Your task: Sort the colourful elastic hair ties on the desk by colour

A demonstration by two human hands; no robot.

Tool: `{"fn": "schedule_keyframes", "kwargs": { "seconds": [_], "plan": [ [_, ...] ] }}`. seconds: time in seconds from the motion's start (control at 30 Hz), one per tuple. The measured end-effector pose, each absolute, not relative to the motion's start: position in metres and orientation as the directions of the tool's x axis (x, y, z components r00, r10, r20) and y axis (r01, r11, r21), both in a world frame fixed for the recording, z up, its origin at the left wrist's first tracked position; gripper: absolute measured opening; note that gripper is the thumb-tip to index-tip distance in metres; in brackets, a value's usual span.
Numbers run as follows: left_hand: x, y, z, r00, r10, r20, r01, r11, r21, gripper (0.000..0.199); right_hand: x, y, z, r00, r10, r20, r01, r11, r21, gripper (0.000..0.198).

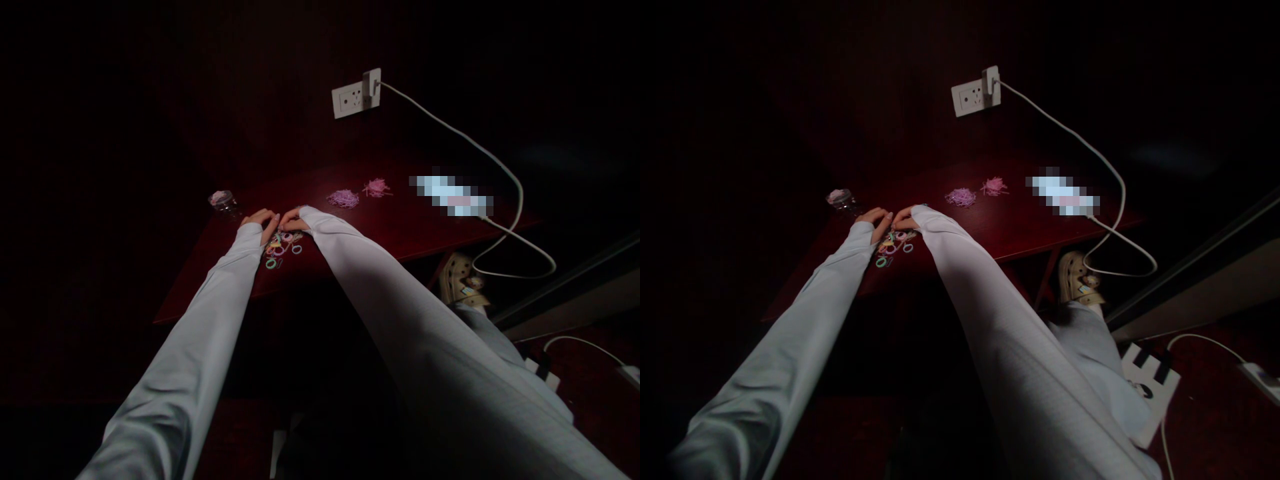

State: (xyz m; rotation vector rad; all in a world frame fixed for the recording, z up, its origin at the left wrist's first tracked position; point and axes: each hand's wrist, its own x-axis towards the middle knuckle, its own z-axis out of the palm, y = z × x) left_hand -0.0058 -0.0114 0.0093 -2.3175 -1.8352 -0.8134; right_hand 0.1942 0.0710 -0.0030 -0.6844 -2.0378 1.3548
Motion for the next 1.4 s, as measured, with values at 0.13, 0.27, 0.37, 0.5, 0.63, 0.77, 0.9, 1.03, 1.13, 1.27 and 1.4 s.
{"fn": "schedule_keyframes", "kwargs": {
  "seconds": [0.13, 0.27, 0.37, 0.5, 0.63, 0.77, 0.9, 1.03, 1.13, 1.27, 1.4],
  "plan": [
    [-0.007, -0.011, 0.01, 0.166, 0.879, 0.447, 0.911, -0.311, 0.272, 0.032, 0.194, 0.072, -0.004, -0.7, 0.692, 0.179, 0.102, 0.345, -0.933, 0.001],
    [-0.007, -0.01, 0.01, 0.17, 0.872, 0.459, 0.899, -0.328, 0.291, 0.029, 0.191, 0.076, -0.006, -0.687, 0.705, 0.175, 0.114, 0.342, -0.933, 0.002],
    [-0.006, -0.01, 0.009, 0.161, 0.864, 0.478, 0.894, -0.333, 0.301, 0.028, 0.191, 0.079, -0.008, -0.68, 0.708, 0.19, 0.106, 0.352, -0.93, 0.002],
    [-0.003, -0.011, 0.01, 0.149, 0.853, 0.5, 0.894, -0.332, 0.299, 0.027, 0.192, 0.085, -0.01, -0.669, 0.714, 0.208, 0.087, 0.353, -0.931, 0.001],
    [-0.002, -0.013, 0.011, 0.144, 0.844, 0.517, 0.899, -0.33, 0.288, 0.027, 0.192, 0.089, -0.013, -0.649, 0.729, 0.216, 0.062, 0.334, -0.94, 0.005],
    [-0.003, -0.011, 0.009, 0.162, 0.817, 0.553, 0.889, -0.364, 0.278, 0.029, 0.188, 0.092, -0.015, -0.63, 0.743, 0.226, 0.07, 0.344, -0.937, 0.015],
    [-0.004, -0.01, 0.009, 0.162, 0.812, 0.56, 0.886, -0.37, 0.28, 0.03, 0.189, 0.09, -0.013, -0.618, 0.755, 0.218, 0.117, 0.363, -0.925, 0.024],
    [-0.002, -0.012, 0.011, 0.163, 0.812, 0.561, 0.887, -0.369, 0.277, 0.03, 0.194, 0.086, -0.009, -0.626, 0.753, 0.205, 0.15, 0.375, -0.915, 0.026],
    [0.0, -0.014, 0.012, 0.16, 0.816, 0.556, 0.889, -0.364, 0.279, 0.029, 0.196, 0.083, -0.008, -0.634, 0.746, 0.204, 0.142, 0.372, -0.917, 0.027],
    [0.001, -0.016, 0.014, 0.164, 0.812, 0.56, 0.883, -0.374, 0.284, 0.03, 0.196, 0.083, -0.009, -0.647, 0.739, 0.19, 0.156, 0.372, -0.915, 0.021],
    [0.003, -0.019, 0.016, 0.165, 0.82, 0.548, 0.881, -0.373, 0.292, 0.03, 0.195, 0.085, -0.011, -0.648, 0.738, 0.186, 0.17, 0.379, -0.91, 0.017]
  ]
}}
